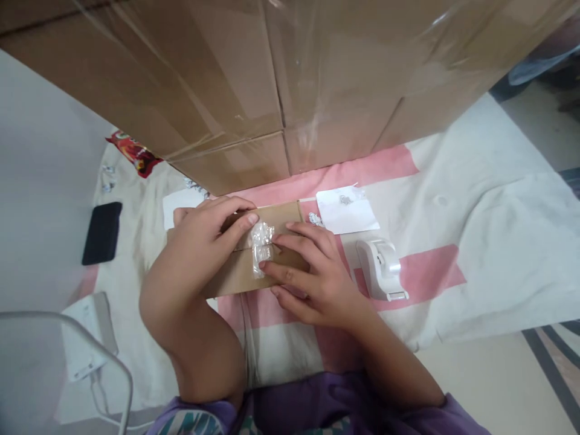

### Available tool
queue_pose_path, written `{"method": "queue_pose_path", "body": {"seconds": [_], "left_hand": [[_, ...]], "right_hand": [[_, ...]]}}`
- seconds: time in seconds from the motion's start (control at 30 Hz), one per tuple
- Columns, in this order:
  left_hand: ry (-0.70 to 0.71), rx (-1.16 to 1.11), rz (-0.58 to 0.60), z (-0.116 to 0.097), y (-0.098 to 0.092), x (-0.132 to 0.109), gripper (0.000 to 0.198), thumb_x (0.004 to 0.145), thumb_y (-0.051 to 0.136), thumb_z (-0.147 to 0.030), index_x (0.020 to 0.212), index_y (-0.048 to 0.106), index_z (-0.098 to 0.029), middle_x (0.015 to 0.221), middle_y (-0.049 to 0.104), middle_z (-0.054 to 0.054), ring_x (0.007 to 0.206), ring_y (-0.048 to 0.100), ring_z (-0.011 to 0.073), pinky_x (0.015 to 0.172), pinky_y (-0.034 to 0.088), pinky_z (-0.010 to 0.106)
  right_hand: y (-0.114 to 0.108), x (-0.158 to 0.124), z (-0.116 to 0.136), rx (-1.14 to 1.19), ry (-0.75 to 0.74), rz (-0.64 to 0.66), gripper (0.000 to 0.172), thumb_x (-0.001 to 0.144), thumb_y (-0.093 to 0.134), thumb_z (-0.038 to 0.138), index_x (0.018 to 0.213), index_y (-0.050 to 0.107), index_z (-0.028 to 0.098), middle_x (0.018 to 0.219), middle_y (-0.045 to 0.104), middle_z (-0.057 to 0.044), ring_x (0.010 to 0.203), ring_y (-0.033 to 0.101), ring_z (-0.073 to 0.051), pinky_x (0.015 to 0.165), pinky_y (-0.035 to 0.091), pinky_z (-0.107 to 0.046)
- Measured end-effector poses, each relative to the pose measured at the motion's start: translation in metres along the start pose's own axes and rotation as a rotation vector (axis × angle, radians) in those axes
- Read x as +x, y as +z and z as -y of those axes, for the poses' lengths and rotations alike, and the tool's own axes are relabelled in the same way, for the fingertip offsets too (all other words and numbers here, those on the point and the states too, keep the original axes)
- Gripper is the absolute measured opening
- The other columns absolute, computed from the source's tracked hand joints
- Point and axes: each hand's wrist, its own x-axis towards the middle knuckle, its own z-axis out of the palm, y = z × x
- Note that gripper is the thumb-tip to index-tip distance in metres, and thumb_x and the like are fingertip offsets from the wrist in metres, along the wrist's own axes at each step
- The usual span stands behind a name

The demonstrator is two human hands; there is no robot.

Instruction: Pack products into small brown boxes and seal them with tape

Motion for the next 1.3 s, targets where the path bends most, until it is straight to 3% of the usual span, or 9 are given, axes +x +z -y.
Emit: {"method": "queue_pose_path", "body": {"seconds": [0.2,0.33,0.53,0.67,0.77,0.87,1.0,1.13,1.3], "left_hand": [[0.067,0.009,0.049,0.005,-0.005,-0.004,0.020,0.098,0.057,-0.040,0.114,0.064,-0.030,0.125,0.070,-0.001,0.118,0.059,0.0293,0.103,0.034,0.051],[0.137,-0.022,0.132,0.011,-0.008,-0.008,0.045,0.087,0.074,-0.049,0.125,0.060,-0.030,0.134,0.065,0.002,0.124,0.056,0.0327,0.107,0.035,0.054],[0.182,-0.048,0.031,0.012,0.002,-0.005,0.022,0.096,0.064,-0.035,0.117,0.065,-0.029,0.124,0.070,0.002,0.120,0.060,0.0308,0.103,0.040,0.052],[0.174,-0.081,-0.041,0.014,-0.015,-0.017,0.018,0.097,0.059,-0.026,0.113,0.067,-0.028,0.119,0.072,0.002,0.116,0.063,0.0285,0.100,0.046,0.048],[0.135,-0.168,-0.163,0.038,-0.040,-0.033,0.019,0.096,0.060,-0.026,0.113,0.067,-0.028,0.118,0.071,0.001,0.110,0.065,0.0244,0.096,0.049,0.039],[-0.068,-0.228,-0.318,0.087,-0.052,-0.038,0.013,0.093,0.060,-0.026,0.101,0.070,-0.027,0.105,0.074,0.000,0.092,0.066,0.0217,0.081,0.050,0.034],[-0.313,-0.279,-0.530,0.159,-0.023,-0.010,0.006,0.084,0.065,-0.023,0.080,0.069,-0.022,0.080,0.070,0.001,0.072,0.060,0.0184,0.072,0.047,0.030],[-0.340,-0.556,-0.843,0.198,0.034,0.031,0.011,0.088,0.061,-0.026,0.094,0.069,-0.020,0.095,0.072,0.003,0.082,0.063,0.0166,0.078,0.050,0.027],[-0.335,-0.592,-0.749,0.213,0.077,0.061,0.030,0.086,0.064,-0.019,0.115,0.070,-0.020,0.127,0.069,0.007,0.081,0.062,0.0146,0.087,0.050,0.028]], "right_hand": [[0.003,-0.003,-0.001,-0.017,-0.011,-0.016,0.036,0.085,0.069,0.018,0.121,0.070,0.023,0.136,0.058,-0.012,0.138,0.045,-0.037,0.110,0.046,-0.062],[0.010,-0.004,-0.002,-0.030,-0.042,-0.112,0.033,0.083,0.068,0.020,0.116,0.072,0.022,0.130,0.061,-0.012,0.133,0.051,-0.038,0.104,0.049,-0.061],[0.017,-0.004,-0.004,-0.049,-0.057,-0.220,0.029,0.081,0.065,0.018,0.109,0.072,0.021,0.120,0.063,-0.012,0.122,0.058,-0.037,0.095,0.053,-0.059],[0.020,-0.006,-0.011,-0.065,-0.081,-0.248,0.028,0.082,0.063,0.019,0.109,0.072,0.021,0.118,0.064,-0.011,0.119,0.060,-0.037,0.093,0.053,-0.059],[0.022,-0.007,-0.016,-0.071,-0.106,-0.264,0.027,0.081,0.063,0.019,0.107,0.071,0.020,0.117,0.065,-0.012,0.118,0.061,-0.037,0.094,0.053,-0.058],[0.023,-0.007,-0.019,-0.080,-0.106,-0.276,0.026,0.082,0.063,0.021,0.106,0.071,0.022,0.116,0.067,-0.011,0.117,0.062,-0.037,0.092,0.054,-0.058],[0.024,-0.006,-0.022,-0.104,-0.098,-0.295,0.023,0.084,0.062,0.026,0.104,0.072,0.023,0.113,0.069,-0.010,0.115,0.064,-0.036,0.088,0.056,-0.057],[0.026,-0.008,-0.027,-0.100,-0.125,-0.333,0.022,0.083,0.062,0.026,0.102,0.073,0.023,0.111,0.070,-0.010,0.112,0.066,-0.037,0.085,0.057,-0.058],[0.026,-0.010,-0.029,-0.087,-0.129,-0.319,0.023,0.080,0.064,0.024,0.101,0.074,0.022,0.111,0.071,-0.011,0.111,0.067,-0.037,0.085,0.057,-0.058]]}}
